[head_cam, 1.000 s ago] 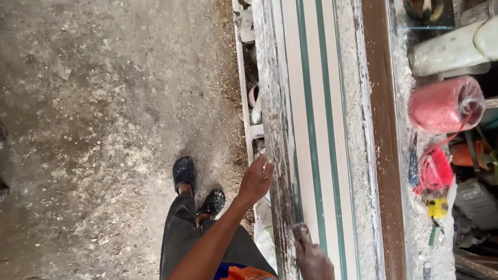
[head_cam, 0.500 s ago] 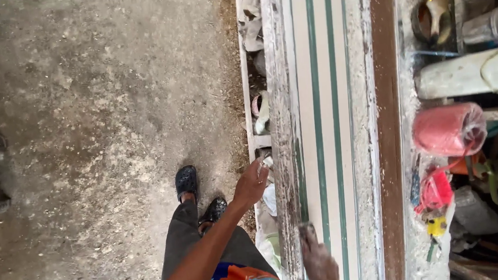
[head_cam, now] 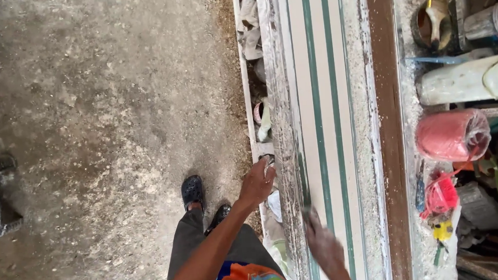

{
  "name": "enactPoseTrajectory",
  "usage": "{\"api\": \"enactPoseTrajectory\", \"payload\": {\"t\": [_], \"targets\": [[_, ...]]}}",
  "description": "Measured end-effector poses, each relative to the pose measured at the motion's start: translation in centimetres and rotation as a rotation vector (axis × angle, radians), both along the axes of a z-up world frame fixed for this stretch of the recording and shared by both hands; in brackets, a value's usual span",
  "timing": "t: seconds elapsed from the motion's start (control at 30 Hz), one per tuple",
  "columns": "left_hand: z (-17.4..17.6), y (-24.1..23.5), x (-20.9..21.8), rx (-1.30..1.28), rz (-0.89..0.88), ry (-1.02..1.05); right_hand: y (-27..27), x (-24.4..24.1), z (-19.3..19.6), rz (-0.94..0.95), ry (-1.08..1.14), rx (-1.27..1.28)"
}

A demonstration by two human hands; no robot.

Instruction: Using a hand scraper to clean and smooth the surface of a long decorative panel

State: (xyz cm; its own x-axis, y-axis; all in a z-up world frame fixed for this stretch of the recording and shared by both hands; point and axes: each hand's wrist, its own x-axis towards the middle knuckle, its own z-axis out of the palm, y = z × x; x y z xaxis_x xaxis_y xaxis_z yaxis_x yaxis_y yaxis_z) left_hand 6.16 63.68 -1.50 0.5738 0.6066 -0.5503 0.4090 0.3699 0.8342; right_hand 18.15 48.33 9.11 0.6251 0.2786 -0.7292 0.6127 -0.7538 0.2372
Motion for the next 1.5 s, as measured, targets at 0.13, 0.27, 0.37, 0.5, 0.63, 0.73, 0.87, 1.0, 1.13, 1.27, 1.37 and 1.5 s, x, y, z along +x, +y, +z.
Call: {"api": "enactPoseTrajectory", "payload": {"t": [0.13,0.27,0.37,0.5,0.63,0.73,0.87,1.0,1.13,1.27,1.37,1.5], "targets": [[1.0,2.4,0.7,0.028,-0.020,0.023,8.3,1.6,3.8,0.098,0.020,0.016],[0.9,4.9,2.8,0.093,-0.063,0.017,20.1,7.5,-1.7,0.139,-0.027,0.189],[0.6,7.1,3.9,0.118,-0.095,0.018,20.4,7.2,-1.2,0.180,-0.073,0.151],[-2.9,11.3,6.5,0.367,-0.079,0.045,12.1,1.8,3.3,0.017,0.009,-0.016],[-5.4,15.4,11.3,0.708,-0.169,0.140,16.4,2.4,4.1,0.017,0.047,-0.041],[-2.9,20.3,12.8,0.842,-0.319,0.150,26.6,5.9,1.8,0.129,0.041,0.096],[-2.1,26.7,15.2,0.888,-0.508,0.222,24.0,10.8,-7.0,0.205,-0.044,0.200],[-0.5,30.4,16.2,0.796,-0.655,0.172,-2.0,6.7,-16.7,0.523,-0.200,0.114],[-1.4,33.4,16.5,0.744,-0.737,0.202,14.7,7.4,-3.5,0.215,0.019,0.132],[-2.9,34.2,16.0,0.684,-0.747,0.137,32.0,9.9,-2.4,0.300,0.003,0.451],[-2.5,35.7,16.1,0.742,-0.665,-0.005,31.5,10.4,-3.2,0.249,-0.033,0.275],[-2.3,38.8,16.7,0.703,-0.796,0.107,16.8,6.8,-7.5,0.448,-0.027,0.119]]}}
